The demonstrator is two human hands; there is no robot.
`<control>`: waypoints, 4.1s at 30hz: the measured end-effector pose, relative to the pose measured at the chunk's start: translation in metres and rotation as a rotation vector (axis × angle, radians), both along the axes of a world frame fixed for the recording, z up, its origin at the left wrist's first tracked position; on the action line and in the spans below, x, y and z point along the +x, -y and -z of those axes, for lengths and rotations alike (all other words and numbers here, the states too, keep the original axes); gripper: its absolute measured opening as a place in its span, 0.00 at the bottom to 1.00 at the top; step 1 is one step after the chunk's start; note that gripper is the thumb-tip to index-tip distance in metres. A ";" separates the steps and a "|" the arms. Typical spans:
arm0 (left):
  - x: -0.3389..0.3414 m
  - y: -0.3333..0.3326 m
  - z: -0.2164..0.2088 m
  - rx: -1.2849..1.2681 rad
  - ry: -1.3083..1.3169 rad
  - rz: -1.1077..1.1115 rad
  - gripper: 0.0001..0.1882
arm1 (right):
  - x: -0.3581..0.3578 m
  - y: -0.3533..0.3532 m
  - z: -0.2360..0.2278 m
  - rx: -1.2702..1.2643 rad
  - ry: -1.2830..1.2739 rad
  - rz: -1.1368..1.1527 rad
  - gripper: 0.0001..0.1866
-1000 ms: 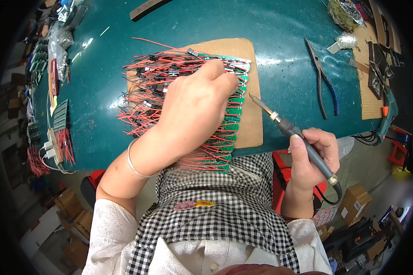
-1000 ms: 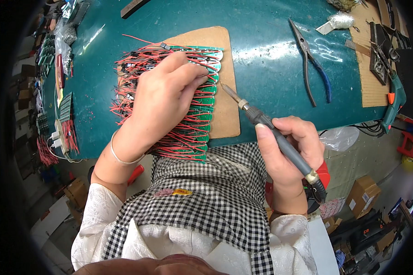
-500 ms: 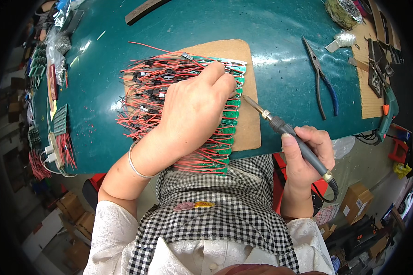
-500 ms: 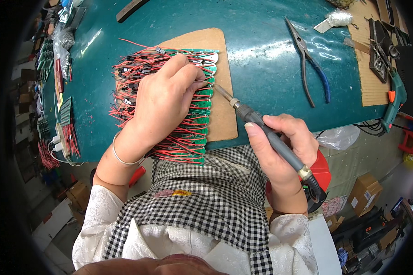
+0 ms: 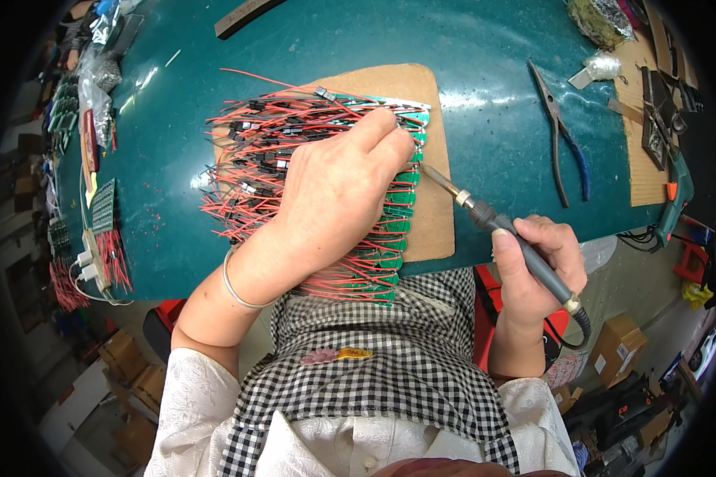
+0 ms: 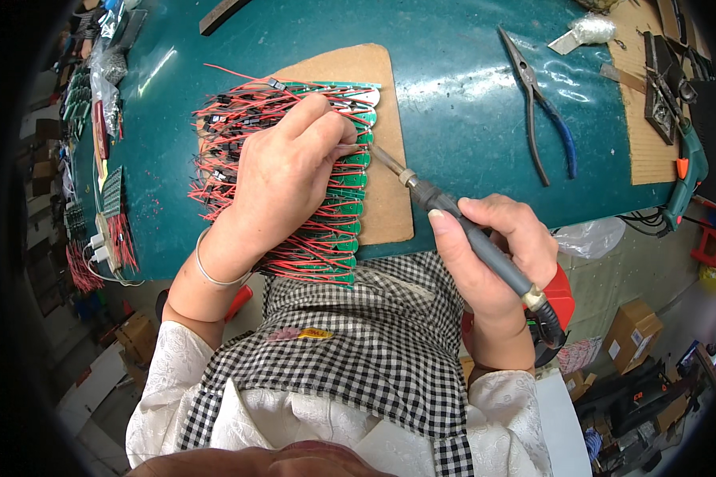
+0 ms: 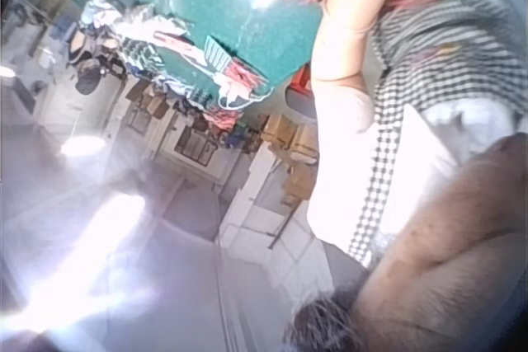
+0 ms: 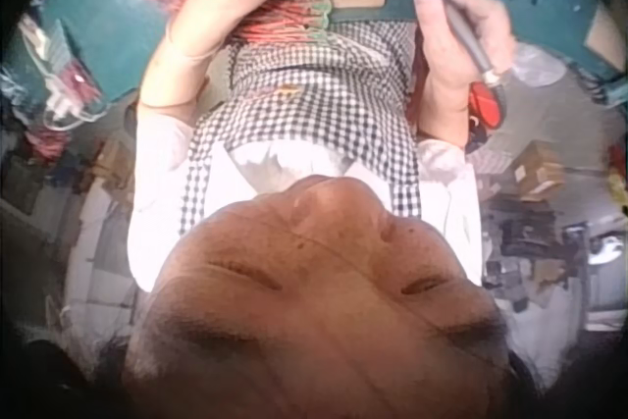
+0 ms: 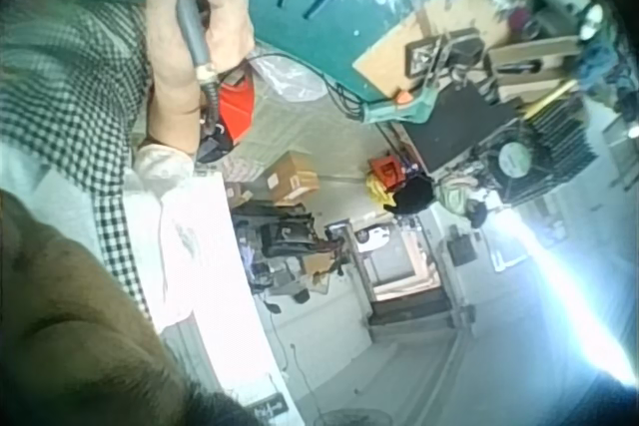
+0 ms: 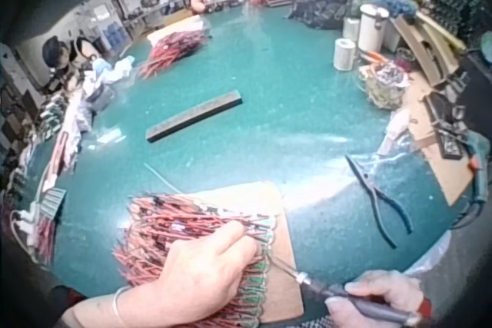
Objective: The person solders wires onto circuit boards using a soldering iron, handling and positioning the boards and wires by hand.
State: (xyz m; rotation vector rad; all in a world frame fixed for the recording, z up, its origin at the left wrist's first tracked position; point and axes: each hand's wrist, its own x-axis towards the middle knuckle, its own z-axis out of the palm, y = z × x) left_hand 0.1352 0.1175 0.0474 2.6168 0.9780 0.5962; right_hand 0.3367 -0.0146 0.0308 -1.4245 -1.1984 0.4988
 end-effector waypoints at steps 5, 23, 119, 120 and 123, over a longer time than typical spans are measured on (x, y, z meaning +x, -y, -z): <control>0.002 -0.001 0.003 -0.002 0.013 0.011 0.09 | 0.004 -0.005 0.000 0.029 -0.020 -0.036 0.12; 0.006 -0.001 0.009 0.028 -0.002 -0.016 0.06 | 0.012 0.003 0.005 0.203 -0.338 0.129 0.18; -0.089 0.101 0.046 -0.035 0.499 -0.153 0.10 | -0.048 0.031 -0.012 0.101 0.264 -0.449 0.11; -0.088 0.101 0.047 -0.027 0.501 -0.154 0.10 | -0.048 0.031 -0.011 0.106 0.262 -0.457 0.12; -0.087 0.100 0.049 -0.027 0.489 -0.148 0.10 | -0.049 0.030 -0.010 0.108 0.262 -0.450 0.11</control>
